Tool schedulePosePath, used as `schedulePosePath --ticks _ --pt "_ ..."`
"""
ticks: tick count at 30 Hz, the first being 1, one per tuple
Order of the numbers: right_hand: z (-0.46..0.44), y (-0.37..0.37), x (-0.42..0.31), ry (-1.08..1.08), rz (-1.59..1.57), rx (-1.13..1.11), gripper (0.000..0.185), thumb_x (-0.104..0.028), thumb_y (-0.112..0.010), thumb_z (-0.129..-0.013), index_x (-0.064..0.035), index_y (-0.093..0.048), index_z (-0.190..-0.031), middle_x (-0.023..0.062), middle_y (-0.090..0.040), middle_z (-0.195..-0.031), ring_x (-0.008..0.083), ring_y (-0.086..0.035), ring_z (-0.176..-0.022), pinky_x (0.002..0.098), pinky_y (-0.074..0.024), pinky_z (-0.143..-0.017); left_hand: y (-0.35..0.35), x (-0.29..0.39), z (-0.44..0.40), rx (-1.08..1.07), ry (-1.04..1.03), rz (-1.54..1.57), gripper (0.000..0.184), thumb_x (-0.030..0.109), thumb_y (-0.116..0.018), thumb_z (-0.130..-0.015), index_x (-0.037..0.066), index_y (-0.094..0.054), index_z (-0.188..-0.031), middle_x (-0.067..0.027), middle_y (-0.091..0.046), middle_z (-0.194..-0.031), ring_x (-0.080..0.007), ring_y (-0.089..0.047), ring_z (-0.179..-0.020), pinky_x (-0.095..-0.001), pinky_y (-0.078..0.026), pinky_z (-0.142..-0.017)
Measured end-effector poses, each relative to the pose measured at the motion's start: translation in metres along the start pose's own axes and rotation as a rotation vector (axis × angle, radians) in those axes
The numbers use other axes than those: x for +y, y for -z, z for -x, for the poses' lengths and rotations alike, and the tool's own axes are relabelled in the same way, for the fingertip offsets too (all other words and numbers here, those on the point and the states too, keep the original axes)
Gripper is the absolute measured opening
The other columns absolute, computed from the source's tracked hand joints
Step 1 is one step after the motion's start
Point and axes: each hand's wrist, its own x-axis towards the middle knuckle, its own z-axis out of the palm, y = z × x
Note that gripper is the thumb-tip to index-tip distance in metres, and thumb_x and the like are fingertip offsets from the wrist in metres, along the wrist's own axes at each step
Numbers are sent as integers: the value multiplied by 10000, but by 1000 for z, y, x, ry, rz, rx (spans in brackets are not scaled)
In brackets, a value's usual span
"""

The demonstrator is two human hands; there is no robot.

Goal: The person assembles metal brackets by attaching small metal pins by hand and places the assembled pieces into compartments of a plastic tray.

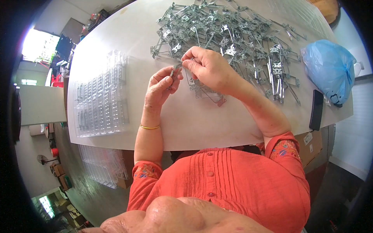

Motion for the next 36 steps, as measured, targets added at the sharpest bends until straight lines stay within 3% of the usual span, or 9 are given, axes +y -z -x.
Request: schedulePosePath --ticks 4,10,19,25,28,31,36 --pt "-5 7 3 -115 -206 -119 238 -245 -599 -1069 -26 -678 -1120 -18 -622 -758 58 -573 -657 226 -477 -577 3 -2 0 -23 -4 -71 438 207 -721 -978 12 -643 -1362 -167 -722 -1096 -129 -520 -693 -259 -410 -584" --pt "-10 15 5 -170 -228 -222 296 -341 -589 -1078 -64 -690 -1106 -34 -604 -733 47 -539 -635 211 -451 -575 -2 2 1 -18 26 -103 461 195 -745 -956 -15 -636 -1352 -162 -730 -1084 -128 -529 -693 -258 -411 -587" --pt "-15 12 18 -160 -284 -226 280 -336 -585 -1080 -73 -679 -1092 -48 -562 -706 37 -472 -595 216 -383 -530 -3 5 2 -18 38 -151 451 188 -757 -946 -2 -649 -1341 -165 -735 -1091 -122 -534 -696 -256 -410 -590" --pt "-13 9 14 -152 -283 -218 242 -299 -598 -1078 -67 -661 -1106 -56 -559 -724 15 -485 -607 193 -349 -506 -6 8 3 15 54 -228 448 200 -779 -932 -2 -667 -1315 -146 -738 -1071 -110 -546 -708 -248 -421 -598" --pt "-13 11 10 -196 -194 -213 237 -302 -602 -1074 -72 -657 -1068 -54 -573 -735 24 -527 -630 201 -388 -517 -9 11 3 24 125 -321 440 200 -794 -921 -4 -677 -1293 -110 -746 -1048 -82 -562 -731 -232 -445 -619" --pt "-13 13 15 -195 -76 -203 269 -322 -609 -1049 -67 -661 -982 -15 -633 -743 49 -597 -650 231 -461 -563 -15 13 3 17 190 -378 443 206 -812 -905 -9 -686 -1271 -75 -752 -1031 -55 -575 -754 -216 -463 -644" --pt "-5 8 10 10 277 -16 272 -288 -622 -1022 -34 -639 -924 108 -672 -713 230 -667 -631 370 -504 -579 -19 14 5 21 227 -372 476 242 -835 -885 -9 -691 -1264 -67 -755 -1026 -53 -580 -767 -213 -465 -656"
